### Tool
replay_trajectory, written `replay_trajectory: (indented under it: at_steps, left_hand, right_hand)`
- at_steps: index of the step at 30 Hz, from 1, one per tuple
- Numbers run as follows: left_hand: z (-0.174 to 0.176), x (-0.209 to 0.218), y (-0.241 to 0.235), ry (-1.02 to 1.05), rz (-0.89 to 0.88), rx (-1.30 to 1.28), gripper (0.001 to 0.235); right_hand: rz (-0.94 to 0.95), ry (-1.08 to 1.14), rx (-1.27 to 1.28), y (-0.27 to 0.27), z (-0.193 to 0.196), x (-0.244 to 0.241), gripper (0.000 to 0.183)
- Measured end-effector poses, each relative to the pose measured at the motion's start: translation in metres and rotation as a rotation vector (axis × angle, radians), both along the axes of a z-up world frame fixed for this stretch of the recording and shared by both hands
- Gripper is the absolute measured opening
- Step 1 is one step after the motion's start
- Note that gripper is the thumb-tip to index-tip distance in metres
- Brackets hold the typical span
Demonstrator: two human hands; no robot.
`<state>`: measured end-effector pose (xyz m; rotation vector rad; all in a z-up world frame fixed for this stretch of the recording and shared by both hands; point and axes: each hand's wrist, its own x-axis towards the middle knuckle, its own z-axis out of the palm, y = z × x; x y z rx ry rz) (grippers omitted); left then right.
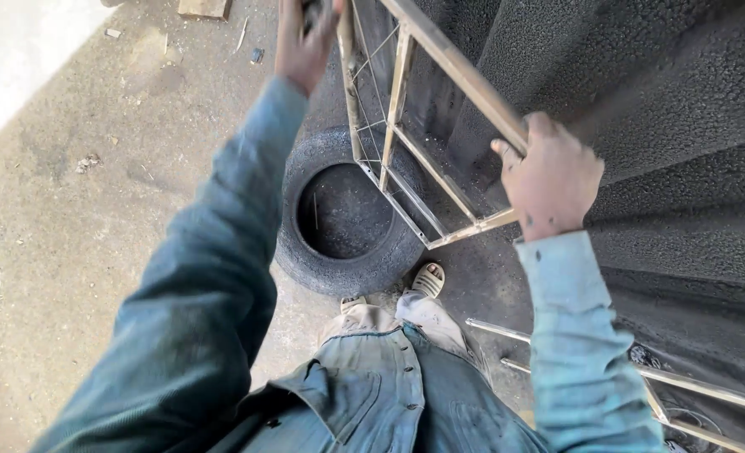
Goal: The person is repositioning metal gate frames and then using a pneumatic spray gun to apply paint to them.
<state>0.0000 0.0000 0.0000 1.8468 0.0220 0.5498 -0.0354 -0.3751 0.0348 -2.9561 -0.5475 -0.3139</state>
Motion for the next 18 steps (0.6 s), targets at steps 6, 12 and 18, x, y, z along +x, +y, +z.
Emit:
replay_trajectory:
  at_steps: [6,12,18]
  left_hand:
    - [-0.097,-0.164,-0.014,0.313,0.022,-0.093,0.064]
    - [-0.243,-0.347,0.022,0.665,0.359,-0.226,0.048]
    - [-0.304,-0.474,0.025,0.81,0.598,-0.374,0.039]
  right_hand:
    - [-0.012,0.02,0.02,-0.012,-0.015,0.05,0.037]
    - [-0.037,-0.07,-0.096,-0.027,-0.025,0.08,0.05]
    - [0.002,-0.147,-0.096,-0.045,-0.038,0.11,0.058]
